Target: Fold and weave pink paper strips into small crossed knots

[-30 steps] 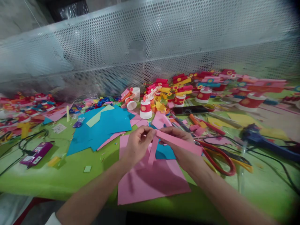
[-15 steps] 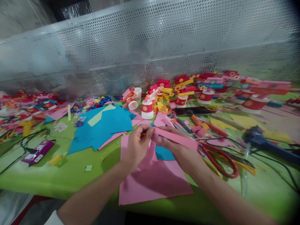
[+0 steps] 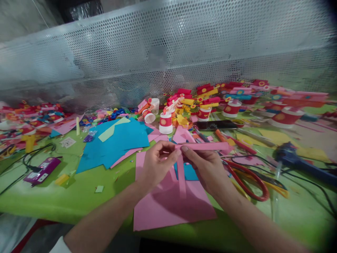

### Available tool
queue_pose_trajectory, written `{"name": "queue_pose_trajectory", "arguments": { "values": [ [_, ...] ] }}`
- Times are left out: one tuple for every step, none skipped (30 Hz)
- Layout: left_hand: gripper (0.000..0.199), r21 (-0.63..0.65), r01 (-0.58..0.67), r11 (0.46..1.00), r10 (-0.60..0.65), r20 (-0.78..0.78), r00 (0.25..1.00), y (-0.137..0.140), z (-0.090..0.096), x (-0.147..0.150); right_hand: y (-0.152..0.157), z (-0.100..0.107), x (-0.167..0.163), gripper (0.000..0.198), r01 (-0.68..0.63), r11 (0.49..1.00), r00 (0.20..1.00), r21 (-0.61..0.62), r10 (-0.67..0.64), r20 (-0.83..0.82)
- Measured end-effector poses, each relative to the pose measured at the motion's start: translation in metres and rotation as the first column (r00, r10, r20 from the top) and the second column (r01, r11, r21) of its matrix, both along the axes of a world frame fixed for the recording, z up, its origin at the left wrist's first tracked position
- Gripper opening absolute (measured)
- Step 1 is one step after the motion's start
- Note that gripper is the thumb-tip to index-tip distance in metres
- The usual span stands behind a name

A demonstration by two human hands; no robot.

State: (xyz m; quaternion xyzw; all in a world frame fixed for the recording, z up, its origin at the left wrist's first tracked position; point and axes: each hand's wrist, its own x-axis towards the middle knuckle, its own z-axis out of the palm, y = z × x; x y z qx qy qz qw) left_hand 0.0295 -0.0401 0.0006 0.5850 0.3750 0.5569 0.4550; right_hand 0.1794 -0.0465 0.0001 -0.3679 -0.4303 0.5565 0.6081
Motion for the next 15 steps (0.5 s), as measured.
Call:
{"name": "queue_pose_trajectory", "arguments": {
  "values": [
    [0.019, -0.006, 0.004, 1.0, -0.004, -0.002, 1.0, 0.0009, 0.0004, -0.0007, 0.0002, 0.0002, 0.0002, 0.012, 0.003, 1.0, 1.0, 0.01, -0.003, 0.013],
    [0.02, -0.012, 0.0, 1.0, 0.0, -0.01, 1.0, 0.0019, 0.0008, -0.0016, 0.0004, 0.0003, 0.0003, 0.013, 0.005, 1.0, 1.0, 0.019, -0.006, 0.031],
    [0.02, -0.019, -0.007, 1.0, 0.007, -0.026, 1.0, 0.0029, 0.0014, -0.0026, 0.0005, 0.0003, 0.0004, 0.013, 0.004, 1.0, 0.998, 0.026, -0.006, 0.055],
    [0.021, -0.027, -0.012, 1.0, 0.011, -0.046, 0.999, 0.0039, 0.0019, -0.0037, 0.0006, 0.0003, 0.0005, 0.014, 0.006, 0.999, 0.997, 0.033, -0.008, 0.079],
    [0.021, -0.036, -0.011, 0.999, 0.009, -0.068, 0.998, 0.0048, 0.0024, -0.005, 0.0006, 0.0004, 0.0006, 0.014, 0.009, 0.999, 0.995, 0.038, -0.013, 0.1],
    [0.022, -0.049, -0.004, 0.999, 0.0, -0.089, 0.996, 0.0057, 0.0026, -0.0062, 0.0006, 0.0005, 0.0006, 0.014, 0.016, 0.999, 0.993, 0.041, -0.021, 0.119],
    [0.022, -0.06, 0.004, 0.998, -0.01, -0.106, 0.994, 0.0066, 0.0026, -0.0075, 0.0005, 0.0007, 0.0005, 0.015, 0.026, 0.999, 0.99, 0.038, -0.031, 0.139],
    [0.022, -0.071, 0.014, 0.997, -0.022, -0.114, 0.993, 0.0074, 0.0023, -0.0086, 0.0005, 0.001, 0.0005, 0.015, 0.036, 0.999, 0.987, 0.033, -0.041, 0.158],
    [0.022, -0.078, 0.024, 0.997, -0.032, -0.111, 0.993, 0.008, 0.0017, -0.0094, 0.0004, 0.0012, 0.0003, 0.015, 0.046, 0.999, 0.984, 0.029, -0.05, 0.173],
    [0.023, -0.082, 0.032, 0.996, -0.04, -0.099, 0.994, 0.0084, 0.001, -0.0098, 0.0005, 0.0015, 0.0002, 0.015, 0.052, 0.998, 0.982, 0.025, -0.055, 0.182],
    [0.023, -0.088, 0.041, 0.995, -0.048, -0.081, 0.996, 0.0086, 0.0004, -0.0099, 0.0006, 0.0016, 0.0, 0.015, 0.055, 0.998, 0.981, 0.019, -0.058, 0.183],
    [0.024, -0.097, 0.049, 0.994, -0.054, -0.054, 0.997, 0.0086, -0.0001, -0.0095, 0.0009, 0.0016, -0.0002, 0.015, 0.06, 0.998, 0.983, 0.016, -0.062, 0.174],
    [0.025, -0.116, 0.058, 0.992, -0.061, -0.021, 0.998, 0.0083, -0.0003, -0.0087, 0.0013, 0.0015, -0.0003, 0.016, 0.065, 0.998, 0.985, 0.016, -0.067, 0.156],
    [0.026, -0.138, 0.068, 0.988, -0.067, 0.012, 0.998, 0.0077, -0.0001, -0.0077, 0.0018, 0.0012, -0.0003, 0.017, 0.07, 0.997, 0.988, 0.018, -0.071, 0.135],
    [0.027, -0.161, 0.076, 0.984, -0.07, 0.044, 0.997, 0.0071, 0.0004, -0.0064, 0.0023, 0.0009, -0.0003, 0.018, 0.072, 0.997, 0.991, 0.016, -0.073, 0.113]
  ]
}}
